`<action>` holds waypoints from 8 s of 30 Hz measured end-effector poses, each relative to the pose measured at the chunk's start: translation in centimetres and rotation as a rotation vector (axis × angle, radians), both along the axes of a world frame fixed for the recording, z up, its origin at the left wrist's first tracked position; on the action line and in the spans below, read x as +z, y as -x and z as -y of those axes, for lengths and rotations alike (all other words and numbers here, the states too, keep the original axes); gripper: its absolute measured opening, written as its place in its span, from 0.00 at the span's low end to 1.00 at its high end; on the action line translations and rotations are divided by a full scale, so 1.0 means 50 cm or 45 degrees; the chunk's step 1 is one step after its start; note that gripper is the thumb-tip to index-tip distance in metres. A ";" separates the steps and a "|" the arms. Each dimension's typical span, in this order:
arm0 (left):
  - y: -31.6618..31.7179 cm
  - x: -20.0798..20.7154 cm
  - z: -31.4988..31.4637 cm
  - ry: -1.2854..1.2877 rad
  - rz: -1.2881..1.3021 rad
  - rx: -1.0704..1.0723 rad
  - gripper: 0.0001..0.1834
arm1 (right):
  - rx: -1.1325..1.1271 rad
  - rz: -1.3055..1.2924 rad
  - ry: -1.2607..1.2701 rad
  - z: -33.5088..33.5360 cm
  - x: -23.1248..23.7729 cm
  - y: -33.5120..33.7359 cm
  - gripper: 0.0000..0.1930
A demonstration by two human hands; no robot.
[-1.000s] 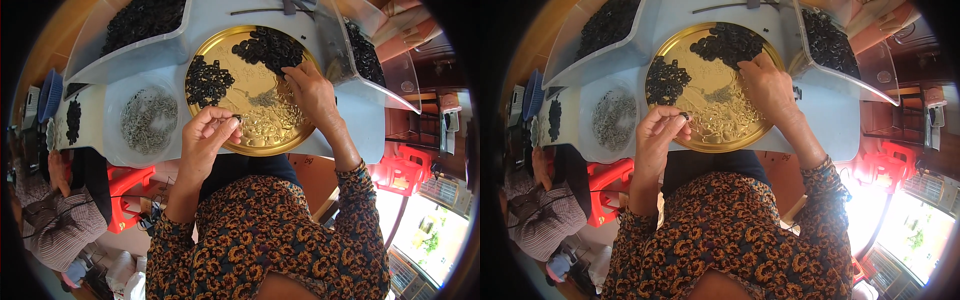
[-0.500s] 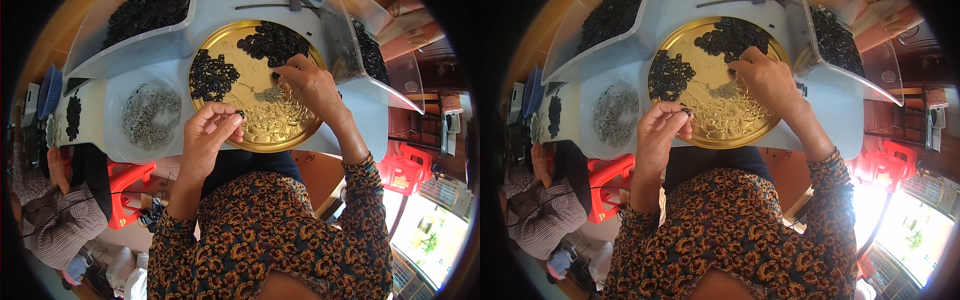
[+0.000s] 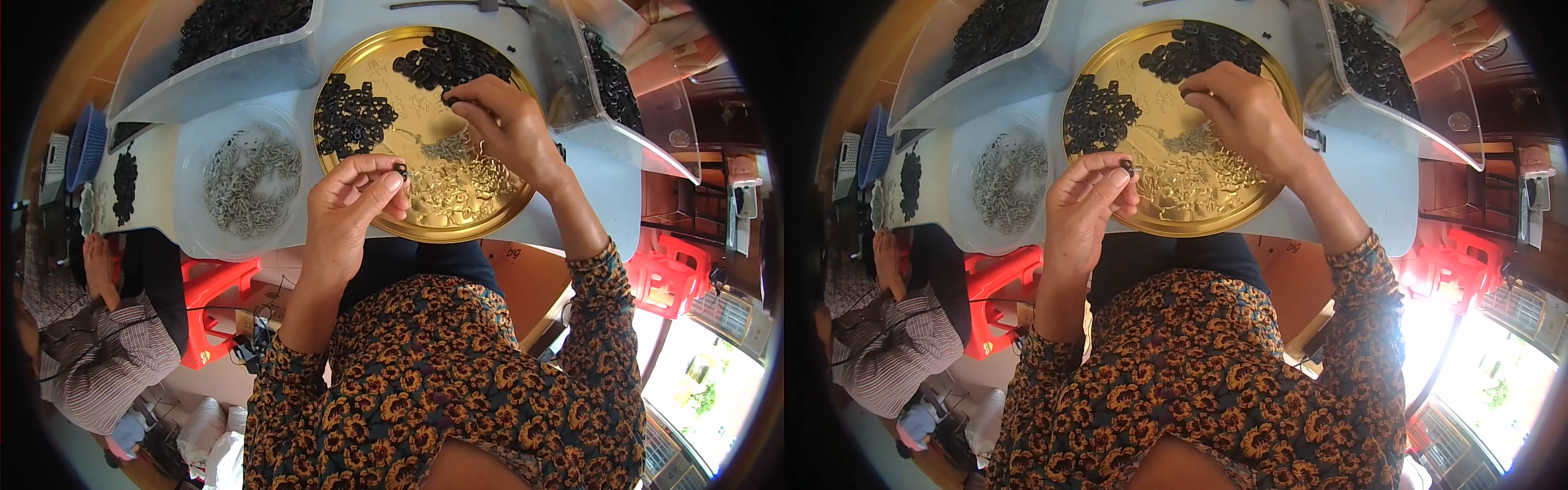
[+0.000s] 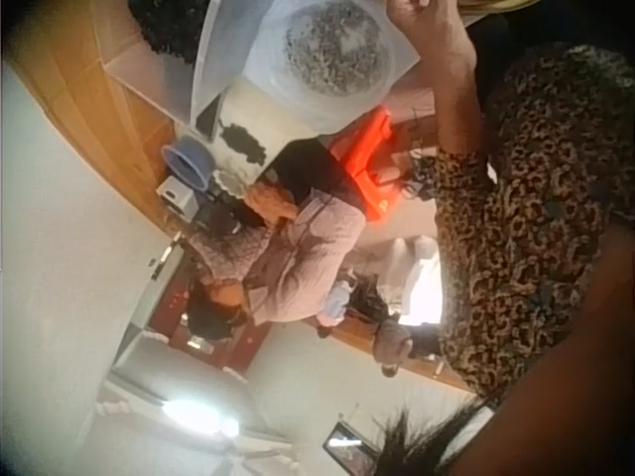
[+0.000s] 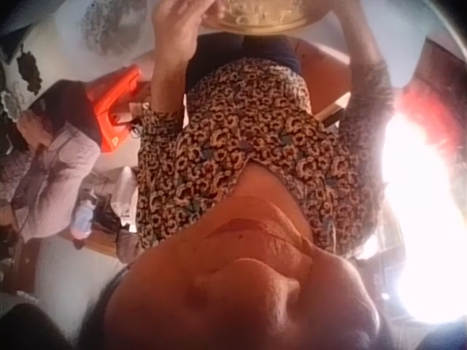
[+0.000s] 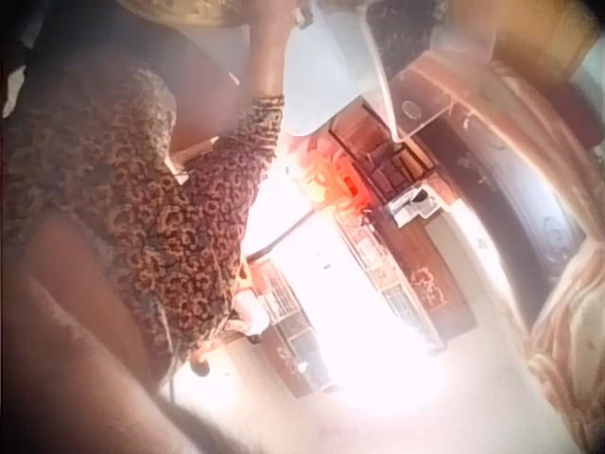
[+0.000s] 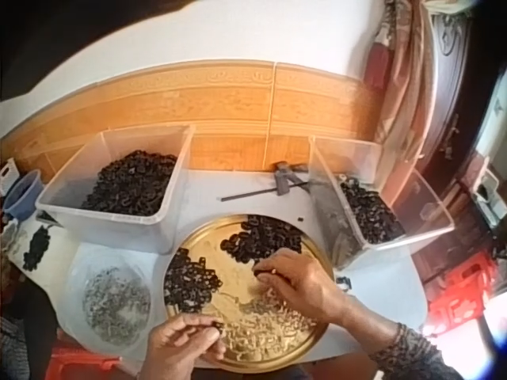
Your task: The person assembles small plastic components by hand, picking up plastic pieces and metal springs from a tray and fitting them together.
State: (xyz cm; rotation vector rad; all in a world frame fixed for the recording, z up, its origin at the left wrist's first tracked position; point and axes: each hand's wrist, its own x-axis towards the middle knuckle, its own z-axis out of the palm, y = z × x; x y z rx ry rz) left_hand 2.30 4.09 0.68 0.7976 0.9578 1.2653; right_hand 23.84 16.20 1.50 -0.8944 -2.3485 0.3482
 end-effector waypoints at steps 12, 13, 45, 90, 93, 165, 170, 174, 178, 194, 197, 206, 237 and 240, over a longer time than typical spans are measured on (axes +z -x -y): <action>-0.021 0.013 -0.006 -0.039 0.333 -0.004 0.07 | 0.026 -1.125 1.311 0.134 0.028 0.045 0.15; -0.020 0.013 -0.005 -0.056 0.327 -0.001 0.07 | 0.014 -1.137 1.339 0.137 0.028 0.046 0.15; -0.041 0.013 0.014 -0.178 0.260 0.108 0.07 | -0.048 -1.266 1.308 0.190 0.004 0.076 0.13; -0.051 0.007 0.020 -0.199 0.187 0.153 0.08 | -0.068 -1.597 1.395 0.219 -0.026 0.078 0.13; -0.054 0.011 0.018 -0.180 0.210 0.141 0.07 | -0.066 -1.516 1.417 0.220 -0.015 0.076 0.14; -0.037 0.006 0.031 -0.015 0.158 0.054 0.09 | -0.086 -1.197 1.389 0.194 0.011 0.079 0.10; -0.029 0.005 0.032 -0.279 -0.067 0.048 0.16 | 0.076 -1.361 1.650 0.190 0.027 0.077 0.20; -0.034 0.017 0.025 -0.351 0.028 -0.054 0.17 | 0.167 -1.413 1.976 0.192 0.032 0.073 0.28; -0.035 0.005 0.030 -0.333 0.084 -0.089 0.14 | 0.205 -1.552 2.074 0.203 0.034 0.084 0.30; -0.057 0.000 0.025 -0.422 0.002 0.081 0.18 | 0.059 -1.265 1.600 0.197 0.052 0.062 0.23; -0.043 -0.005 0.026 -0.400 -0.149 0.051 0.22 | -0.238 -0.989 0.635 0.159 0.091 0.013 0.11; -0.020 -0.014 0.035 -0.247 -0.072 0.070 0.15 | -0.471 -0.683 -0.335 0.068 0.156 -0.098 0.10; 0.004 -0.004 0.032 -0.219 -0.002 -0.060 0.11 | -0.418 0.405 0.133 0.032 0.007 -0.071 0.08; 0.005 -0.002 0.032 -0.192 -0.009 -0.056 0.11 | -0.439 0.441 0.153 0.037 0.015 -0.073 0.08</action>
